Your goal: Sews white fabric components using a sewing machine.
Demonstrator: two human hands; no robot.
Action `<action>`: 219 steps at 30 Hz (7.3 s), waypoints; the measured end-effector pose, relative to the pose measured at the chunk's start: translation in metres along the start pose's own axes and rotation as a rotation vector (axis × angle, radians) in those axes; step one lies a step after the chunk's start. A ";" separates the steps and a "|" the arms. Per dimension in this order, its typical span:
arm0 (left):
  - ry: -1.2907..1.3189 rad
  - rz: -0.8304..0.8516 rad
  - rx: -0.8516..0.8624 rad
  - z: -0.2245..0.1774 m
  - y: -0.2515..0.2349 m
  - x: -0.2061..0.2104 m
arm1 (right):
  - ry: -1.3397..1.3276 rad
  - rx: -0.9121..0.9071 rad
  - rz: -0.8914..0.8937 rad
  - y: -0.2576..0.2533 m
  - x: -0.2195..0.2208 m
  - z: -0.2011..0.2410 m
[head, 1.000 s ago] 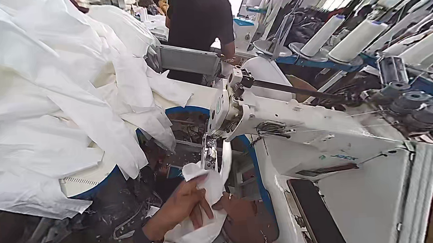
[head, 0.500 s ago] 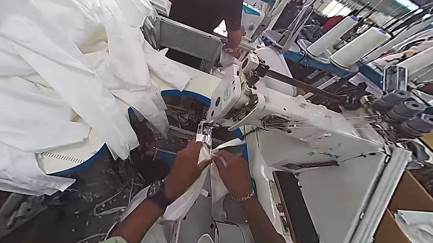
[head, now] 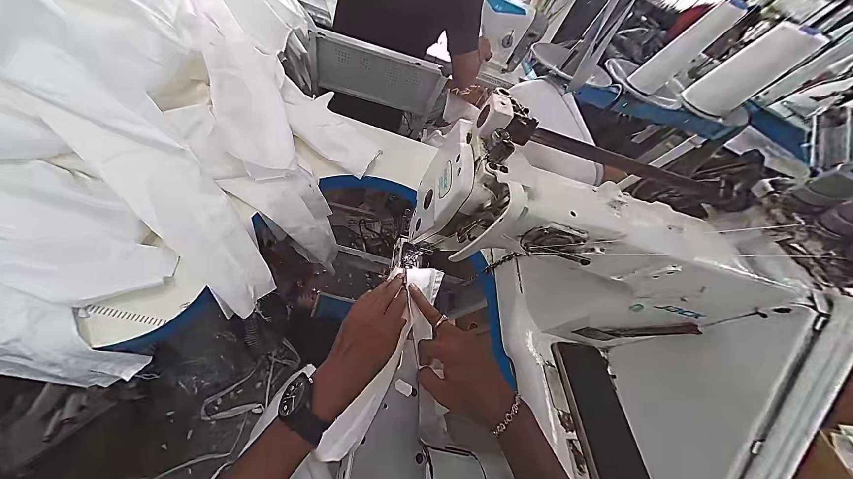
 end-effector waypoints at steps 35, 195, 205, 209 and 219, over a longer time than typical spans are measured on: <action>0.189 -0.058 -0.048 0.000 0.003 -0.002 | -0.720 -0.001 -0.117 -0.015 0.000 -0.011; 0.485 0.104 -0.184 -0.012 0.043 -0.017 | 0.588 0.323 0.145 0.023 -0.011 0.102; 0.428 0.477 -0.426 0.006 0.006 0.005 | 0.323 0.120 -0.182 0.012 -0.056 0.056; 0.155 0.840 -0.345 -0.021 -0.029 0.029 | 0.398 0.180 -0.361 0.036 -0.068 0.044; 0.393 -0.079 -0.207 0.001 0.026 -0.012 | 0.535 -0.047 -0.623 0.029 -0.019 0.090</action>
Point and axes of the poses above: each hand's wrist, its own y-axis away from the middle knuckle, its own x-axis out of the palm, z = x × y, the point moved 10 cm from there along -y, towards the middle knuckle, and after that the axes turned 4 degrees about x, right-handed, at the moved point
